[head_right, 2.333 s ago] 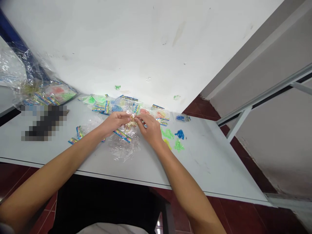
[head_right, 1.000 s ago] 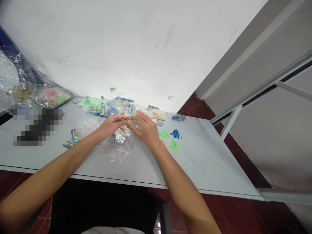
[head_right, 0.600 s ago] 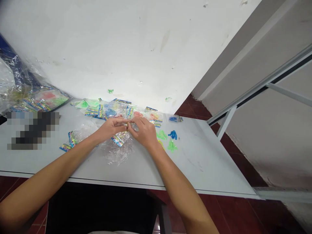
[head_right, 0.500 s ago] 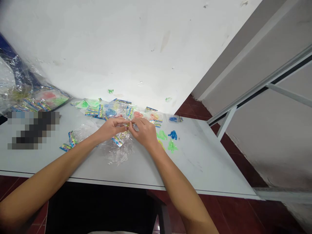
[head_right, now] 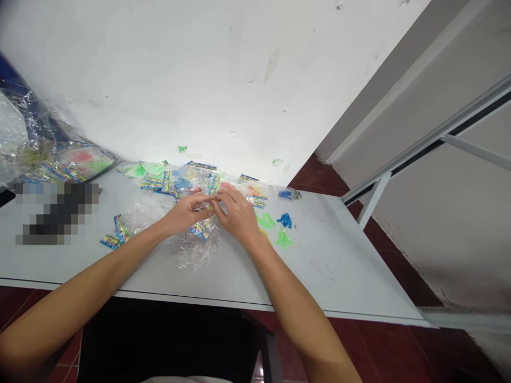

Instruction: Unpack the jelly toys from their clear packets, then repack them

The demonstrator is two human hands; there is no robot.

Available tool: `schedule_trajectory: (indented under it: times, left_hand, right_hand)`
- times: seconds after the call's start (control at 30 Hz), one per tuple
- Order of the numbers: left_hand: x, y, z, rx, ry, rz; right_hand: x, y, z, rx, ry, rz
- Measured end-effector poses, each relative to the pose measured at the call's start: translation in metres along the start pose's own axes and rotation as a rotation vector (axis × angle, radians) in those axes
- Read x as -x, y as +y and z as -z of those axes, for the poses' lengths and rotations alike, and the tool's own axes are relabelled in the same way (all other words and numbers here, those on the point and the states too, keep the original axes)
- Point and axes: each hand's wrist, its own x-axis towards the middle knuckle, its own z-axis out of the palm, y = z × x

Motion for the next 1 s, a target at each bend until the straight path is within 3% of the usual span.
schedule_trajectory:
  times: [0.57,0.8,1.0]
  left_hand:
    - [0.0,-0.007,-0.001,-0.172,0.021,-0.061]
    - [-0.001,-0.006,0.002,-0.056,0.042,-0.026]
    - [-0.004,-0.012,0.001,-0.098,0.089,-0.057]
  right_hand:
    - [-0.002,0.001,0.0,-0.047,0.096,-0.038]
    - [-0.002,-0.002,0.004,-0.055,0.012,-0.074]
    - [0.0,0.001,-0.002,-0.072,-0.027,-0.135]
